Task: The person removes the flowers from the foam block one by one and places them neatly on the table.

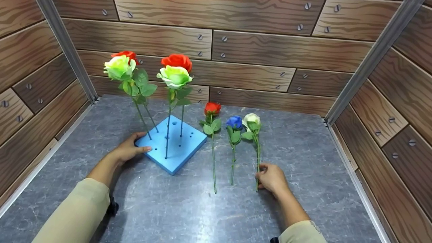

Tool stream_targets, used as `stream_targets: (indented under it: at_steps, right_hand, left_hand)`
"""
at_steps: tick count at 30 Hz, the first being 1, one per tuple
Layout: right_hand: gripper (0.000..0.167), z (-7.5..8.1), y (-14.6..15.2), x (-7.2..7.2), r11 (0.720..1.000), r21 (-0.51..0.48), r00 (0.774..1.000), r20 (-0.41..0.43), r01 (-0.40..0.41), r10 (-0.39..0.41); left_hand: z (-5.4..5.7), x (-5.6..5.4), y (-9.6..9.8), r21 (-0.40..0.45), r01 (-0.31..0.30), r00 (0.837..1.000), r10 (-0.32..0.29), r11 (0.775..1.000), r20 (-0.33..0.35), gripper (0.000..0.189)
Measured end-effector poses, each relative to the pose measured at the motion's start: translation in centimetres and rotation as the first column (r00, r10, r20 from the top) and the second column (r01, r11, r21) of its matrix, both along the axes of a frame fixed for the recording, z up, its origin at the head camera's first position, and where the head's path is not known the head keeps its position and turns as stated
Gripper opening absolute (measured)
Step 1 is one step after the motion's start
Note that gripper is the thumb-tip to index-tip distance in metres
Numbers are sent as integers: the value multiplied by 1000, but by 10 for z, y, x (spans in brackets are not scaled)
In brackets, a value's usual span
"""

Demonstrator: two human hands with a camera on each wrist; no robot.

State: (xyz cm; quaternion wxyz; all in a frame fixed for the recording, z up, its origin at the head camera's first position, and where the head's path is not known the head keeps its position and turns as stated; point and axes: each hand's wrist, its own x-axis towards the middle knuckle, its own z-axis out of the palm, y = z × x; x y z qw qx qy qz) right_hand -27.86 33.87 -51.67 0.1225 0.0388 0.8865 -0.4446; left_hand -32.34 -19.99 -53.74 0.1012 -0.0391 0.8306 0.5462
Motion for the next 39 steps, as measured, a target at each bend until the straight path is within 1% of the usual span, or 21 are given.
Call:
stream_targets:
  at_steps: [3, 5, 10, 13, 17, 20, 23, 25, 32, 35, 39]
  right_hand:
    - [58, 0, -1, 0, 994, 103, 998, -49, -22, 27]
    - [58, -1, -2, 0, 988, 153, 996, -69, -36, 47]
    - [60, 1, -4, 0, 968, 242, 993, -78, -64, 85]
    - [62, 3, -5, 0, 957, 282, 992, -77, -75, 100]
    - [61, 6, -7, -1, 951, 300, 991, -81, -75, 103]
    - [59, 10, -8, -3, 936, 345, 987, -113, -66, 111]
    - [56, 18, -10, -6, 920, 390, 977, -175, -41, 118]
    - [54, 24, -13, -8, 918, 397, 971, -206, -27, 118]
    - [54, 45, -36, -9, 935, 354, 948, -296, -3, 115]
    - [53, 49, -51, -11, 947, 320, 931, -341, -11, 126]
    - [53, 50, -74, -15, 964, 261, 913, -381, -44, 145]
  left_hand:
    - [0, 0, -1, 2, -3, 1000, 3, 1000, 4, 89]
    - [0, -1, -2, 3, -5, 1000, 5, 1000, 6, 89]
    - [0, 0, -2, 6, -10, 1000, 10, 1000, 11, 88]
    - [1, 1, -1, 10, -11, 1000, 11, 1000, 15, 87]
    - [2, 3, -1, 8, -8, 1000, 8, 1000, 9, 86]
    - [2, 4, -1, 3, -5, 1000, 5, 1000, 6, 87]
    - [1, 4, -1, -2, -5, 1000, 5, 1000, 4, 88]
    - [2, 4, 0, -3, -1, 1000, 1, 1000, 1, 88]
    - [1, 2, 1, -4, 1, 1000, -1, 1000, 0, 88]
    - [2, 2, 1, -7, -1, 1000, 1, 1000, 3, 88]
    - [2, 1, 2, -5, -8, 1000, 8, 1000, 10, 88]
